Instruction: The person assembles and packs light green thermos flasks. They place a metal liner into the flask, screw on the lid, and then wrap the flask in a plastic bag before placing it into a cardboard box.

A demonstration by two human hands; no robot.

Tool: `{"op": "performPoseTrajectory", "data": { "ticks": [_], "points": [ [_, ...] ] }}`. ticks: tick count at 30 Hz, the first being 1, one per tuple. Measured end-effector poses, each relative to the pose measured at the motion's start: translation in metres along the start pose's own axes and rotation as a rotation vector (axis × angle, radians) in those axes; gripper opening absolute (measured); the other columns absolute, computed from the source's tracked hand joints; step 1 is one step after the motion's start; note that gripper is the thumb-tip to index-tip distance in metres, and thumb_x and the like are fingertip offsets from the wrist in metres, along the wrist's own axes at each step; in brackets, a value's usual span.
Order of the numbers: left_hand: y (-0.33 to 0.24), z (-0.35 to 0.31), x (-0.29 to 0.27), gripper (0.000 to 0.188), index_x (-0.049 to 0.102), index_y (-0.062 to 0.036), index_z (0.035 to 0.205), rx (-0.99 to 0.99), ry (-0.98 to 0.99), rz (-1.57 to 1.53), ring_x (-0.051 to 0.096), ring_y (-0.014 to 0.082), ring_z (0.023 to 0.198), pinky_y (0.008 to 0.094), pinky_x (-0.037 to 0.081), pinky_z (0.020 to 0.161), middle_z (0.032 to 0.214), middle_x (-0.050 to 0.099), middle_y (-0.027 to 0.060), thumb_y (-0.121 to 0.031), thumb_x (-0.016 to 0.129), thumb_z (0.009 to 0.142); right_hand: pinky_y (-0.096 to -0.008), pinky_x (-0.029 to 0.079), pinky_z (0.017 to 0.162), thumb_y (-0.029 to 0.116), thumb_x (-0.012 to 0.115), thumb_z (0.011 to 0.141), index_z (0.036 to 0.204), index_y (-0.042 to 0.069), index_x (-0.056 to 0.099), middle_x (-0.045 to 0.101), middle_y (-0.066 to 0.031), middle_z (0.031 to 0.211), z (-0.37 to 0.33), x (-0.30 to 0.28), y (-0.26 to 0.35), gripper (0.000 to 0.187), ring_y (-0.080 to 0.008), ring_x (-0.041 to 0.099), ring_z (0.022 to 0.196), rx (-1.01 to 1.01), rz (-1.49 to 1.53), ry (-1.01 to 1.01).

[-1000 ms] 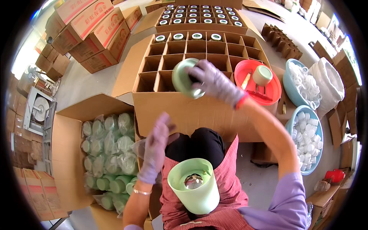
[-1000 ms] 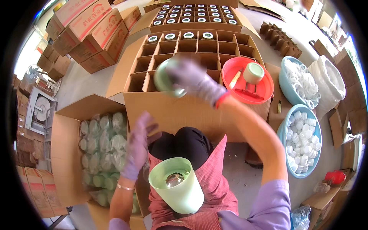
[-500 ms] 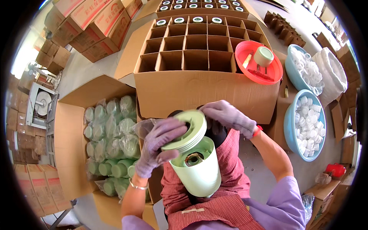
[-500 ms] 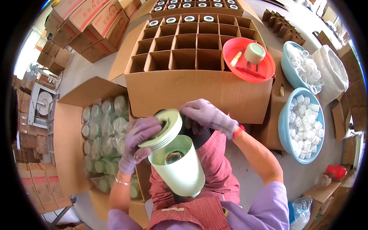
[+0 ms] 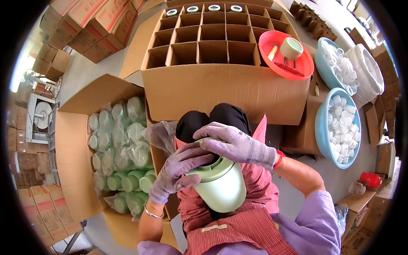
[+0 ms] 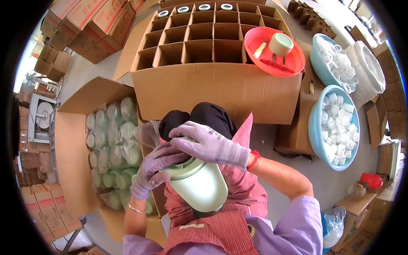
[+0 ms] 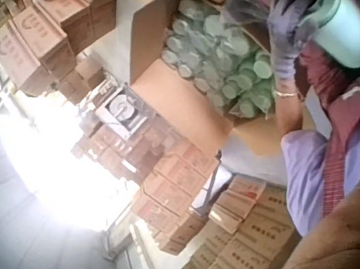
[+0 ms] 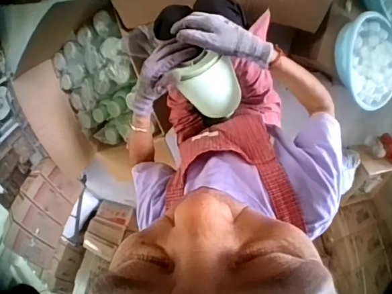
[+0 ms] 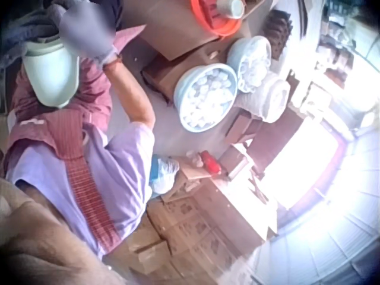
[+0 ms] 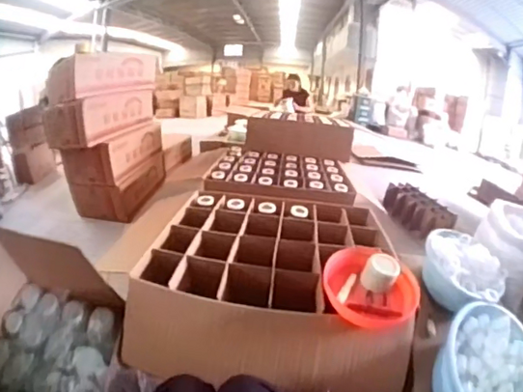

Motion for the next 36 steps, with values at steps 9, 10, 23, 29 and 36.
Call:
{"op": "performPoseTrajectory", "data": {
  "ticks": [9, 10, 23, 29, 36],
  "points": [
    [-0.01, -0.004, 0.018, 0.066, 0.055, -0.0008, 0.133, 0.014, 0.073, 0.073, 0.048, 0.0441, 0.126, 0.0502, 0.035, 0.11, 0.13, 0.053, 0.0237, -0.053, 0.06, 0.092, -0.0428, 0.043, 0.104, 0.032, 0.054, 0.1, 0.13, 0.0, 0.056, 0.059, -0.0204, 0.127, -0.003, 0.026, -0.014, 0.044, -0.0336, 0.056, 0.119, -0.149, -0.232, 0.279],
    [-0.018, -0.004, 0.026, 0.068, 0.054, 0.0, 0.133, -0.003, 0.075, 0.119, 0.047, 0.0444, 0.125, 0.0503, 0.034, 0.111, 0.131, 0.051, 0.0247, -0.053, 0.06, 0.091, -0.0434, 0.042, 0.104, 0.034, 0.054, 0.1, 0.132, 0.0, 0.054, 0.057, -0.0206, 0.129, -0.009, 0.024, -0.019, 0.047, -0.0345, 0.054, 0.12, -0.207, -0.229, 0.301],
    [0.057, -0.059, 0.145, 0.042, 0.053, 0.0018, 0.134, -0.753, -0.244, -0.847, 0.057, 0.0132, 0.106, 0.0273, 0.046, 0.092, 0.117, 0.061, 0.0064, -0.026, 0.054, 0.102, -0.0475, 0.052, 0.067, 0.049, 0.058, 0.09, 0.078, 0.001, 0.068, 0.061, -0.0224, 0.065, -0.157, -0.08, 0.043, 0.051, -0.0403, 0.065, 0.067, 0.747, -0.801, 0.406],
    [0.03, -0.035, 0.159, 0.039, 0.06, -0.0015, 0.127, -0.897, -0.123, -1.304, 0.062, 0.008, 0.097, 0.0246, 0.051, 0.083, 0.111, 0.067, 0.0032, -0.03, 0.057, 0.102, -0.0509, 0.037, 0.1, 0.035, 0.055, 0.092, 0.126, -0.001, 0.056, 0.054, -0.0196, 0.125, -0.124, -0.036, 0.082, 0.049, -0.0382, 0.053, 0.114, -0.251, -0.453, -0.066],
    [-0.074, 0.014, 0.039, 0.034, 0.07, -0.0049, 0.117, 0.077, -0.318, 0.386, 0.056, 0.028, 0.127, 0.0441, 0.035, 0.112, 0.127, 0.067, 0.0107, -0.012, 0.065, 0.085, -0.0424, 0.046, 0.098, 0.012, 0.058, 0.095, 0.14, -0.001, 0.04, 0.053, -0.0227, 0.131, -0.124, -0.059, 0.018, 0.051, -0.037, 0.055, 0.117, 0.216, -0.141, -0.385]
  ]
}}
Point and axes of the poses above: each hand's wrist, its own z-axis towards the middle knuckle, its own x-axis out of the palm, y = z × x, the point moved 6 cm from there along z, towards the middle knuckle
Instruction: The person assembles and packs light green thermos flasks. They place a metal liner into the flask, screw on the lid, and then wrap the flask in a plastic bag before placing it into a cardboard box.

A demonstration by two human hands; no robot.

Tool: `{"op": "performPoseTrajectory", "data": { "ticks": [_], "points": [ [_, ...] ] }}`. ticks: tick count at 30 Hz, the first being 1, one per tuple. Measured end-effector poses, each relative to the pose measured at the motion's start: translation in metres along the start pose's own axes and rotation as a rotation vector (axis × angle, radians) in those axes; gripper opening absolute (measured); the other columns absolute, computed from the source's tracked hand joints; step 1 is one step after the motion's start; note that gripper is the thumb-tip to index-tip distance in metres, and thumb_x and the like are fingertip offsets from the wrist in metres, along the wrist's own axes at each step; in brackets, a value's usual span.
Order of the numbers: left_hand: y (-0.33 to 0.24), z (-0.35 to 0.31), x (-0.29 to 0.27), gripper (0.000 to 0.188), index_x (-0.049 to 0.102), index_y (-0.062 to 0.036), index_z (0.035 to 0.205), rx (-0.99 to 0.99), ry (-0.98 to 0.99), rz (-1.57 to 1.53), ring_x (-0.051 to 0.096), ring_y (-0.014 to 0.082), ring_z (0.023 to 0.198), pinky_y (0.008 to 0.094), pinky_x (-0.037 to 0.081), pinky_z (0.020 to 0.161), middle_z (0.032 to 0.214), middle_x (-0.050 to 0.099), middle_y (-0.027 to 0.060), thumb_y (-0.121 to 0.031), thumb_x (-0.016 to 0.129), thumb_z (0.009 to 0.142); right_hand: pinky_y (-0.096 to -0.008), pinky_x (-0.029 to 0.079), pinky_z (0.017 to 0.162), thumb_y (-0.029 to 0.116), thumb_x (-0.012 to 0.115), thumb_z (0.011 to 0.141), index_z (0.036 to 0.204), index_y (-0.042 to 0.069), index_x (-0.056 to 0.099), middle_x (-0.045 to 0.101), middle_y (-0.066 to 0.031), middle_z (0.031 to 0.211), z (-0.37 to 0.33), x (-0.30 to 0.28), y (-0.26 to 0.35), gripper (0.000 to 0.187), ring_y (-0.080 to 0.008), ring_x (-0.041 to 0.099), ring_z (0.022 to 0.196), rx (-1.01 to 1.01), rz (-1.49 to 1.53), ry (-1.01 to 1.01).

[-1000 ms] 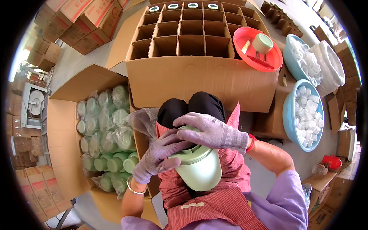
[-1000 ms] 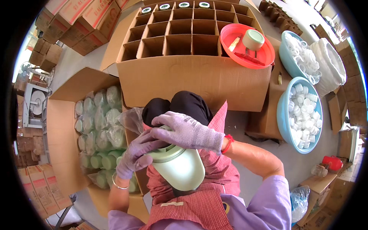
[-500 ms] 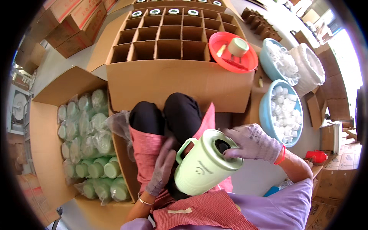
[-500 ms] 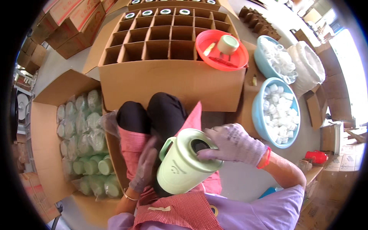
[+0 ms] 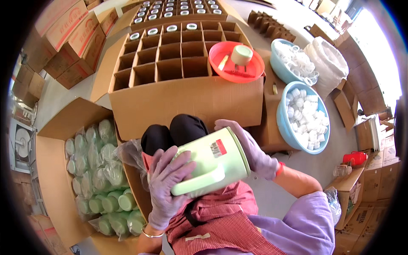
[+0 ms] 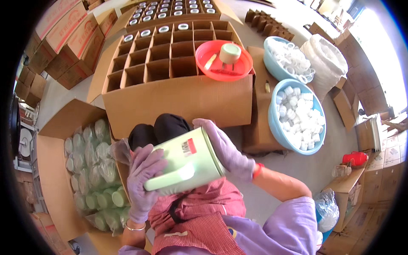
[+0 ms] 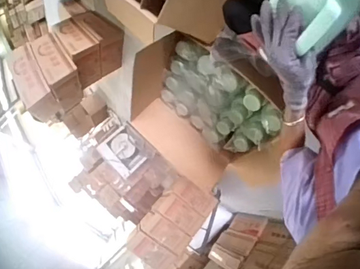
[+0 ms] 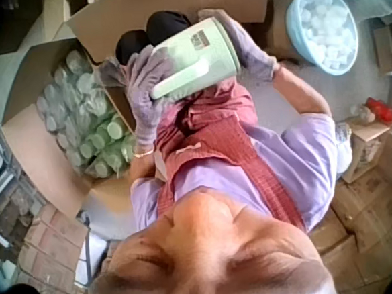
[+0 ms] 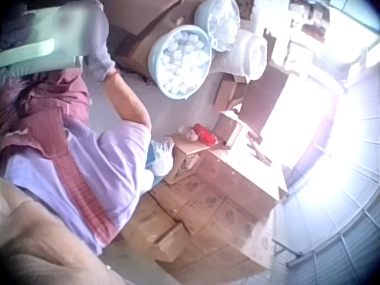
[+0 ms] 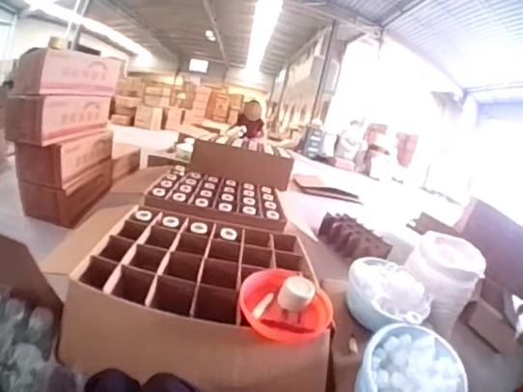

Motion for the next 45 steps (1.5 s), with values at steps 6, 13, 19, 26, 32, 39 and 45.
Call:
{"op": "performPoseTrajectory", "data": {
  "ticks": [6, 13, 19, 26, 32, 39, 45],
  "points": [
    [0.044, 0.02, 0.004, 0.027, 0.071, -0.0003, 0.113, -0.572, -0.055, -0.541, 0.068, 0.0175, 0.103, 0.0356, 0.05, 0.098, 0.108, 0.074, 0.0096, -0.009, 0.058, 0.091, -0.0434, 0.043, 0.105, 0.027, 0.045, 0.102, 0.137, -0.001, 0.046, 0.046, -0.0255, 0.139, 0.024, -0.01, 0.012, 0.045, -0.0388, 0.052, 0.123, -0.408, 0.048, -0.068],
    [0.052, 0.034, 0.002, 0.022, 0.07, 0.0032, 0.101, -0.529, -0.12, -0.706, 0.066, 0.0239, 0.108, 0.0387, 0.049, 0.099, 0.108, 0.073, 0.0144, -0.013, 0.062, 0.09, -0.0368, 0.035, 0.11, 0.061, 0.035, 0.102, 0.137, -0.002, 0.047, 0.052, -0.0167, 0.134, 0.037, -0.004, -0.029, 0.073, -0.0259, 0.047, 0.129, -0.087, 0.374, -0.166],
    [-0.013, 0.058, -0.012, 0.022, 0.072, -0.0043, 0.101, 0.159, -0.042, 0.241, 0.066, 0.0317, 0.11, 0.0464, 0.042, 0.106, 0.109, 0.073, 0.012, -0.02, 0.059, 0.093, -0.0361, 0.036, 0.109, 0.055, 0.04, 0.102, 0.138, 0.0, 0.046, 0.049, -0.013, 0.138, 0.045, 0.003, -0.034, 0.066, -0.0233, 0.049, 0.127, 0.221, 0.732, -0.07],
    [0.044, 0.052, -0.025, 0.019, 0.071, -0.0012, 0.099, -0.324, -0.228, -0.18, 0.067, 0.0305, 0.105, 0.0457, 0.044, 0.105, 0.106, 0.073, 0.0117, -0.014, 0.06, 0.092, -0.0375, 0.034, 0.113, 0.016, 0.045, 0.097, 0.145, 0.002, 0.038, 0.044, -0.0159, 0.141, 0.06, -0.002, 0.007, 0.051, -0.0278, 0.042, 0.134, -0.335, 0.117, -0.138],
    [0.048, 0.063, -0.047, 0.021, 0.069, 0.0017, 0.101, -0.073, -0.25, 0.033, 0.066, 0.0297, 0.109, 0.0459, 0.045, 0.104, 0.11, 0.071, 0.0144, -0.017, 0.059, 0.096, -0.0351, 0.042, 0.104, 0.027, 0.052, 0.1, 0.134, 0.002, 0.049, 0.055, -0.0133, 0.125, 0.101, -0.014, 0.002, 0.042, -0.0227, 0.054, 0.119, -0.149, 0.236, -0.042],
    [0.151, -0.035, -0.067, 0.033, 0.066, 0.0035, 0.116, -0.681, -0.331, -0.085, 0.064, 0.0244, 0.104, 0.0371, 0.049, 0.094, 0.116, 0.066, 0.015, -0.024, 0.054, 0.101, -0.0467, 0.058, 0.065, 0.025, 0.063, 0.082, 0.091, 0.004, 0.074, 0.073, -0.0182, 0.088, 0.194, -0.179, -0.144, 0.025, -0.0337, 0.073, 0.08, 0.215, -1.262, -0.043],
    [0.183, -0.051, -0.077, 0.03, 0.067, -0.0076, 0.12, -0.662, -0.118, 0.039, 0.063, 0.0292, 0.096, 0.0395, 0.049, 0.086, 0.108, 0.069, 0.0133, -0.021, 0.048, 0.102, -0.0344, 0.051, 0.059, 0.02, 0.059, 0.078, 0.093, -0.001, 0.067, 0.064, -0.0098, 0.068, 0.195, -0.174, -0.129, 0.027, -0.0209, 0.064, 0.063, 0.294, -0.462, -0.218]
  ]
}}
Point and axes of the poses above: each hand's wrist, its own z-axis towards the middle knuckle, its own x-axis out of the palm, y = z × x, the point moved 6 cm from there along z, towards the middle knuckle
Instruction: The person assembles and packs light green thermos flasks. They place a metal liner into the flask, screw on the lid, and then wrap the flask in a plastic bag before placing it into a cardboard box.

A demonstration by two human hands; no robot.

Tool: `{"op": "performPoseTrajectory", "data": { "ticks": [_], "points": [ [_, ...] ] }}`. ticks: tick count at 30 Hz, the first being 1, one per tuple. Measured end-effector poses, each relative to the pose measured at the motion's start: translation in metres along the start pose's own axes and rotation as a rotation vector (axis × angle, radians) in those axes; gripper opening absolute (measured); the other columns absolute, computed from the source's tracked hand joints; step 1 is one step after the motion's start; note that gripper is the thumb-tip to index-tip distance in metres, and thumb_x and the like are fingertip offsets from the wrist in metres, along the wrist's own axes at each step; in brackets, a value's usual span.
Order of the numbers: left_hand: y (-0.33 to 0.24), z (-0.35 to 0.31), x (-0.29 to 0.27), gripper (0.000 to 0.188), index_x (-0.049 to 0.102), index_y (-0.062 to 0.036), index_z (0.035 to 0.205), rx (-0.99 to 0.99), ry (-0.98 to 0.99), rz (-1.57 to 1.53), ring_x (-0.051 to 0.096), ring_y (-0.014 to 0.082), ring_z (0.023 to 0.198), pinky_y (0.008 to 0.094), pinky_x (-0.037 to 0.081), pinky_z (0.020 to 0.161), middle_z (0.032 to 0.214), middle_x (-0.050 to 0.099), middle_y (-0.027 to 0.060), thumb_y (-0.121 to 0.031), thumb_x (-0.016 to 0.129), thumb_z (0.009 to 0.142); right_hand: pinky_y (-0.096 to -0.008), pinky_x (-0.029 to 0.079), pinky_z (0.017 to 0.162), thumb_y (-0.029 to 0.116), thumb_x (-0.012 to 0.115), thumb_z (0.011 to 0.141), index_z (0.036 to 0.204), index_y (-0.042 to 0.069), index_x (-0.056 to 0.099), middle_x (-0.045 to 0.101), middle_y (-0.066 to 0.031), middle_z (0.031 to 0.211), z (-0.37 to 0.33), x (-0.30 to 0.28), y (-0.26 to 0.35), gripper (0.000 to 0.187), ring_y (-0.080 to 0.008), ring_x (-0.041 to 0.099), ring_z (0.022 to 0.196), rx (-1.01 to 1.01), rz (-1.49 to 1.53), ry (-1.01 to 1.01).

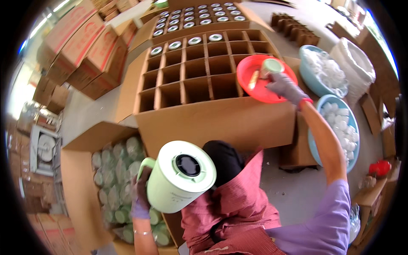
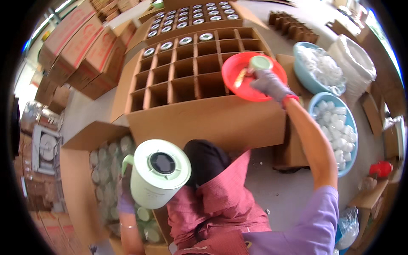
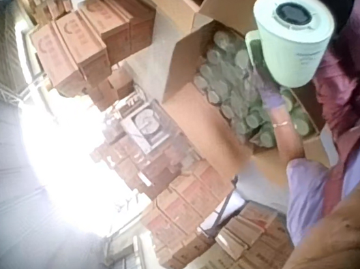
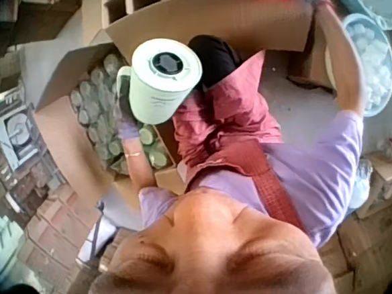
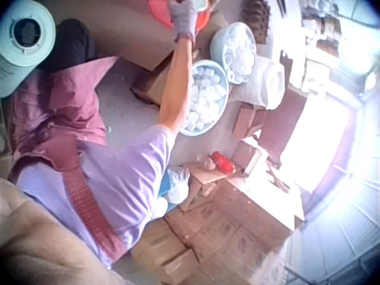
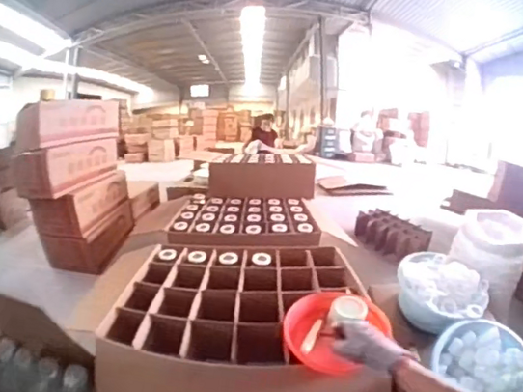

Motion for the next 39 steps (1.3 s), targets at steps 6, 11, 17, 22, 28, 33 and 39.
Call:
{"op": "performPoseTrajectory", "data": {
  "ticks": [6, 11, 17, 22, 28, 33, 39],
  "points": [
    [-0.03, 0.02, 0.019, 0.03, 0.067, -0.0032, 0.115, 0.035, 0.277, -0.323, 0.067, 0.0145, 0.084, 0.0305, 0.053, 0.074, 0.092, 0.071, 0.0087, -0.027, 0.054, 0.102, -0.037, 0.052, 0.083, 0.008, 0.067, 0.084, 0.098, 0.009, 0.065, 0.063, -0.0052, 0.101, -0.131, 0.023, 0.186, 0.015, -0.0255, 0.062, 0.092, -1.015, 0.325, 0.14],
    [-0.055, 0.022, 0.039, 0.037, 0.066, -0.0008, 0.109, -0.131, 0.441, -0.458, 0.067, 0.0117, 0.081, 0.027, 0.054, 0.074, 0.092, 0.071, 0.0049, -0.035, 0.056, 0.101, -0.0461, 0.051, 0.092, 0.017, 0.068, 0.074, 0.084, 0.012, 0.062, 0.058, -0.007, 0.103, -0.194, 0.058, 0.237, 0.013, -0.0253, 0.059, 0.103, -1.54, -0.072, -0.004],
    [-0.033, 0.022, 0.047, 0.026, 0.068, -0.0028, 0.105, -0.154, 0.509, -0.568, 0.064, 0.0125, 0.087, 0.03, 0.052, 0.078, 0.095, 0.069, 0.0041, -0.027, 0.061, 0.098, -0.0537, 0.05, 0.095, 0.017, 0.071, 0.078, 0.09, 0.011, 0.061, 0.058, -0.0089, 0.109, -0.216, 0.072, 0.24, 0.017, -0.0279, 0.059, 0.105, -1.514, 0.015, 0.269],
    [-0.072, 0.005, 0.028, 0.018, 0.07, -0.0019, 0.104, 0.456, 0.31, 0.133, 0.064, 0.019, 0.092, 0.0323, 0.051, 0.083, 0.099, 0.069, 0.0112, -0.015, 0.061, 0.095, -0.0385, 0.055, 0.066, 0.019, 0.07, 0.086, 0.094, 0.008, 0.061, 0.061, -0.0086, 0.09, -0.208, 0.075, 0.233, 0.017, -0.0262, 0.064, 0.076, -1.083, 0.156, 0.328],
    [-0.091, -0.06, 0.012, 0.034, 0.064, 0.0072, 0.115, 0.185, -0.281, -0.049, 0.067, 0.0297, 0.094, 0.0377, 0.05, 0.086, 0.105, 0.07, 0.0191, -0.017, 0.06, 0.092, -0.0235, 0.045, 0.041, 0.026, 0.057, 0.096, 0.089, -0.001, 0.062, 0.06, -0.0007, 0.067, -0.179, 0.123, 0.154, 0.029, -0.0072, 0.057, 0.048, 0.187, 0.799, 0.718],
    [-0.09, -0.076, 0.02, 0.042, 0.059, 0.0054, 0.125, 0.123, -0.053, -0.043, 0.068, 0.0305, 0.095, 0.0366, 0.052, 0.086, 0.102, 0.07, 0.0204, -0.006, 0.063, 0.085, -0.0306, 0.051, 0.051, 0.031, 0.063, 0.095, 0.094, 0.002, 0.06, 0.062, -0.0072, 0.071, -0.152, 0.087, 0.165, 0.03, -0.0154, 0.063, 0.06, -0.319, 0.348, 0.589],
    [-0.097, -0.089, 0.046, 0.068, 0.041, 0.0008, 0.142, -0.172, 0.582, -0.006, 0.068, 0.042, 0.097, 0.0436, 0.054, 0.084, 0.108, 0.068, 0.0246, -0.011, 0.063, 0.079, -0.0464, 0.054, 0.074, 0.023, 0.058, 0.093, 0.104, 0.003, 0.06, 0.064, -0.0193, 0.09, -0.067, 0.005, 0.082, 0.023, -0.0383, 0.065, 0.085, -0.352, -0.488, -0.146]
  ]
}}
Point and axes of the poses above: each hand's wrist, its own z-axis towards the middle knuckle, its own x-axis out of the palm, y = z × x, the point moved 6 cm from there along z, towards the middle knuckle
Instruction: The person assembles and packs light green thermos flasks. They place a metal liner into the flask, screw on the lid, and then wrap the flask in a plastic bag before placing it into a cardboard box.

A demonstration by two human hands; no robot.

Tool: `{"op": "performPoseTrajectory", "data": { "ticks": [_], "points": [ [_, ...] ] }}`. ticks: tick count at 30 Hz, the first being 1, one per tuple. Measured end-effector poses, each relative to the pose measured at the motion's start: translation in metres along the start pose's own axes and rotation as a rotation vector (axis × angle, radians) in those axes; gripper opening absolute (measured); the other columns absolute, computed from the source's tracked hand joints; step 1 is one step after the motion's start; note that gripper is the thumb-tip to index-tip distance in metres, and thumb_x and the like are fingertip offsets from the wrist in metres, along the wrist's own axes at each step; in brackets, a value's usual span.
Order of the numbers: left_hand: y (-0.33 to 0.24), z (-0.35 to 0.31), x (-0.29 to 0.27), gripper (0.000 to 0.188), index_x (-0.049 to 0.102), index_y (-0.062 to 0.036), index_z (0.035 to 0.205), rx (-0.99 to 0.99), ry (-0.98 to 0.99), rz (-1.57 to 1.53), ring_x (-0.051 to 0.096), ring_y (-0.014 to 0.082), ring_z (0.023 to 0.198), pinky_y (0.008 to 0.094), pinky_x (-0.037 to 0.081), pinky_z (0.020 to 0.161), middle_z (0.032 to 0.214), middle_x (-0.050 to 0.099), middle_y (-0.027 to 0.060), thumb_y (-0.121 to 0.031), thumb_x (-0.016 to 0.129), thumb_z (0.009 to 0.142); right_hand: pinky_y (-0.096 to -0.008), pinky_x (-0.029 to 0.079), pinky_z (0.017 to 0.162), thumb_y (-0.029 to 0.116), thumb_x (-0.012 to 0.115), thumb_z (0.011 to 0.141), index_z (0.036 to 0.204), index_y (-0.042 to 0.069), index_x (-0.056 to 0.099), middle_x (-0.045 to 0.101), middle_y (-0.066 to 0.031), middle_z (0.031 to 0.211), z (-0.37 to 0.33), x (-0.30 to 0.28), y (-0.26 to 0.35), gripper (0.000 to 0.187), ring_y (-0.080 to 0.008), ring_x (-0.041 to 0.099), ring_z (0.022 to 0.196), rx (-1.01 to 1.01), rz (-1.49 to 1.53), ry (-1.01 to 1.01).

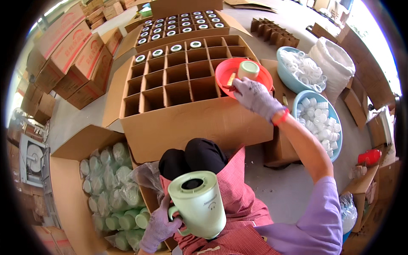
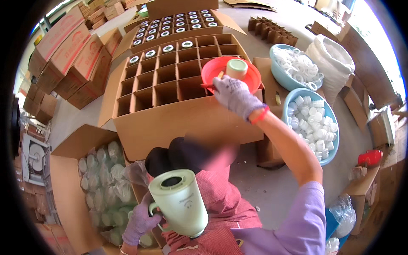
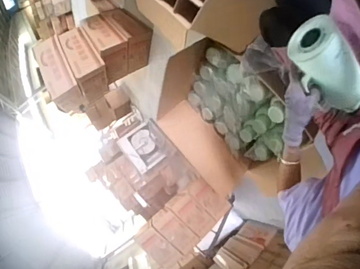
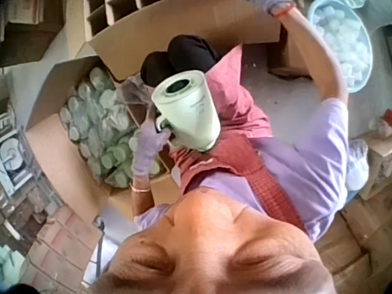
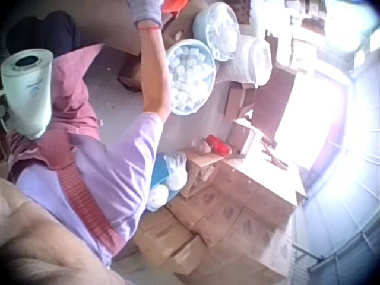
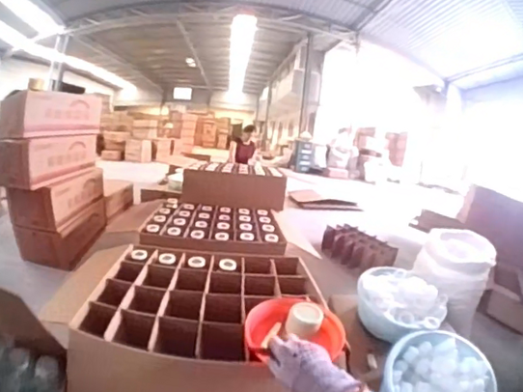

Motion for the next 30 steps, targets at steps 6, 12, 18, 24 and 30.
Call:
{"op": "performPoseTrajectory", "data": {
  "ticks": [6, 12, 18, 24, 30],
  "points": [
    [0.028, 0.003, 0.016, 0.054, 0.055, 0.0017, 0.132, -0.373, 0.141, -0.533, 0.063, 0.0183, 0.105, 0.0313, 0.049, 0.091, 0.115, 0.068, 0.0119, -0.008, 0.068, 0.081, -0.0474, 0.056, 0.076, 0.022, 0.057, 0.087, 0.094, 0.004, 0.066, 0.067, -0.0199, 0.091, 0.003, 0.048, -0.094, 0.021, -0.0383, 0.068, 0.081, 0.084, -0.158, 0.068],
    [0.137, -0.024, 0.013, 0.053, 0.046, -0.0073, 0.144, -0.48, -0.224, -1.032, 0.054, 0.0298, 0.125, 0.046, 0.043, 0.108, 0.137, 0.056, 0.0161, -0.023, 0.06, 0.096, -0.0424, 0.053, 0.082, 0.02, 0.063, 0.088, 0.101, 0.006, 0.07, 0.068, -0.0162, 0.103, -0.095, -0.032, -0.202, 0.02, -0.0361, 0.066, 0.093, 0.452, 0.003, -0.436],
    [0.116, 0.04, -0.011, 0.057, 0.048, -0.0023, 0.139, 0.136, -0.324, -0.339, 0.058, 0.022, 0.115, 0.0398, 0.045, 0.098, 0.127, 0.062, 0.0122, -0.022, 0.067, 0.089, -0.0483, 0.049, 0.096, 0.022, 0.072, 0.079, 0.129, 0.014, 0.056, 0.054, -0.0244, 0.122, -0.211, 0.043, -0.35, 0.053, -0.0437, 0.057, 0.114, 0.8, -0.12, -0.337],
    [0.11, 0.059, -0.006, 0.043, 0.054, 0.0005, 0.13, 0.284, -0.481, -0.643, 0.061, 0.0187, 0.108, 0.037, 0.053, 0.091, 0.123, 0.062, 0.013, -0.021, 0.062, 0.093, -0.0468, 0.05, 0.091, 0.015, 0.072, 0.08, 0.118, 0.01, 0.056, 0.054, -0.0222, 0.118, -0.214, 0.01, -0.333, 0.042, -0.0414, 0.061, 0.101, 0.894, -0.016, -0.583],
    [0.027, 0.078, 0.018, 0.028, 0.059, 0.0024, 0.112, 0.157, -0.188, -1.732, 0.064, 0.0183, 0.076, 0.0321, 0.059, 0.074, 0.088, 0.067, 0.009, -0.019, 0.049, 0.096, -0.0267, 0.053, 0.076, 0.001, 0.062, 0.09, 0.119, 0.002, 0.058, 0.063, -0.0034, 0.103, -0.161, -0.005, -0.119, 0.029, -0.0101, 0.06, 0.088, 0.545, 1.175, -0.64]
  ]
}}
Point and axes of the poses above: each hand's wrist, its own z-axis towards the middle knuckle, its own x-axis out of the palm, y = z × x, the point moved 6 cm from there along z, towards the middle knuckle
